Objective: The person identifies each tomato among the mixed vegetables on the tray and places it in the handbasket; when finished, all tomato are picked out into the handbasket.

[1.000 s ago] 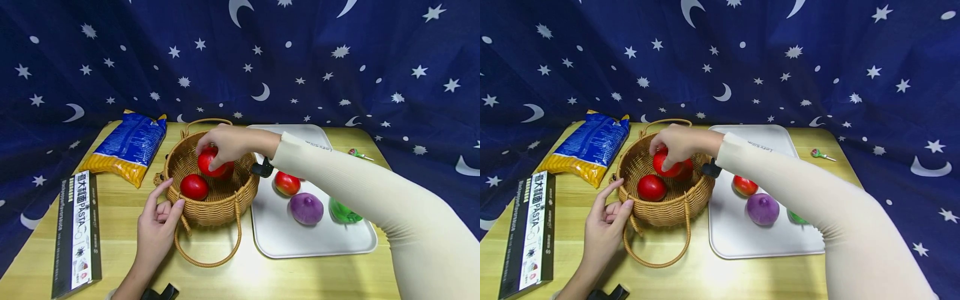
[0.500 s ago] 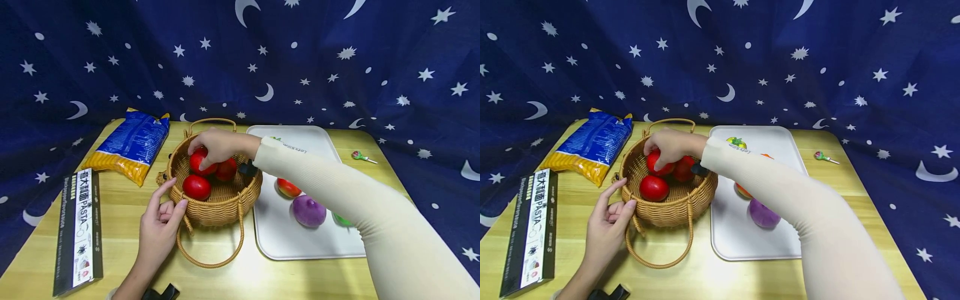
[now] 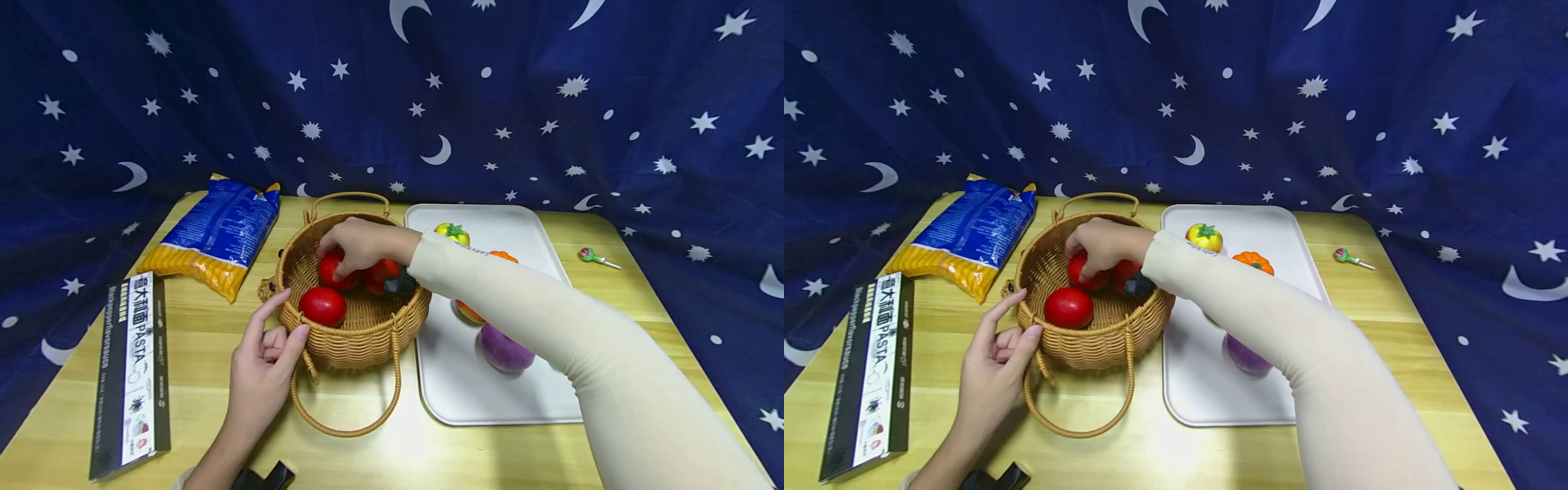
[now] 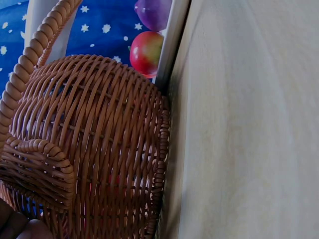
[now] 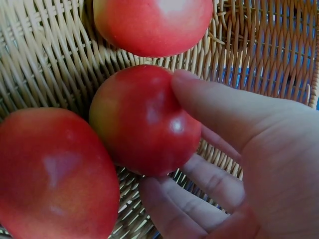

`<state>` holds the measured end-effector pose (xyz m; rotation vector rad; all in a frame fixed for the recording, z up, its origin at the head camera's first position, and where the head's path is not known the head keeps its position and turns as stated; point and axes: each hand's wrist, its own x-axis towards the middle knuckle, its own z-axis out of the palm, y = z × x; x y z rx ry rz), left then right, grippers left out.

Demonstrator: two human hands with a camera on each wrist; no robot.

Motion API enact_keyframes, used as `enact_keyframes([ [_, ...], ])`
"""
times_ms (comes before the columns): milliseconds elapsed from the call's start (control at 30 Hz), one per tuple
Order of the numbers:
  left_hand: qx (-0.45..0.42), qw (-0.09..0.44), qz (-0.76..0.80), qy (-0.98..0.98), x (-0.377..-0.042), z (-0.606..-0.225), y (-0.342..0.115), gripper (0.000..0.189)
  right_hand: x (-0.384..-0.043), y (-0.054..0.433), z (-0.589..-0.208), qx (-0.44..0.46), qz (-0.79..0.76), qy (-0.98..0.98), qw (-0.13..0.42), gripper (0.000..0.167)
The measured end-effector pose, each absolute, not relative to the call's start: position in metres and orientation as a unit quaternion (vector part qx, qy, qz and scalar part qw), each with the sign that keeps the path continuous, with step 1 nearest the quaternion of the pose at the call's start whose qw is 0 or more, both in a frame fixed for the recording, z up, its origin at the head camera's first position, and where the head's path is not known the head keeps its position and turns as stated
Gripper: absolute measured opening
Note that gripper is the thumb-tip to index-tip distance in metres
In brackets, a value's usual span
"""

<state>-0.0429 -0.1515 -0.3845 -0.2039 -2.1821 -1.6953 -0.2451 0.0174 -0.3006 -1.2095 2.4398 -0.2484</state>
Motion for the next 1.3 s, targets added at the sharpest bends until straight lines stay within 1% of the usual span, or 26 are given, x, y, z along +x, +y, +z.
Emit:
enact_keyframes([
  [233,-0.069,0.183,-0.602,-0.774,-0.043,-0.387,-0.150,0.058,-0.243,0.020,-0.300,-0.438,-0.085,0.871,0.205,0.048],
  [367,-0.071,0.185,-0.603,-0.772,-0.043,-0.388,-0.149,0.058,-0.236,0.019,-0.291,-0.454,-0.097,0.863,0.198,0.044],
  [533,-0.075,0.191,-0.603,-0.771,-0.045,-0.388,-0.148,0.058,-0.222,0.020,-0.254,-0.482,-0.150,0.847,0.167,0.041],
  [667,-0.075,0.190,-0.606,-0.769,-0.045,-0.387,-0.148,0.057,-0.205,0.036,-0.219,-0.489,-0.255,0.823,0.137,0.038],
  [800,-0.076,0.192,-0.603,-0.771,-0.045,-0.386,-0.148,0.058,-0.184,0.065,-0.192,-0.491,-0.342,0.796,0.089,0.038],
  [933,-0.072,0.195,-0.599,-0.774,-0.043,-0.386,-0.148,0.058,-0.166,0.095,-0.181,-0.486,-0.383,0.785,0.031,0.039],
  [1033,-0.071,0.193,-0.599,-0.774,-0.042,-0.387,-0.148,0.058,-0.151,0.119,-0.183,-0.457,-0.411,0.789,-0.011,0.039],
  [1100,-0.076,0.193,-0.597,-0.775,-0.041,-0.387,-0.148,0.059,-0.139,0.136,-0.189,-0.430,-0.422,0.796,-0.055,0.043],
  [1233,-0.082,0.201,-0.596,-0.773,-0.042,-0.385,-0.149,0.060,-0.119,0.166,-0.206,-0.348,-0.441,0.815,-0.143,0.050],
  [1300,-0.083,0.203,-0.598,-0.771,-0.042,-0.384,-0.149,0.060,-0.113,0.178,-0.217,-0.300,-0.451,0.825,-0.161,0.051],
])
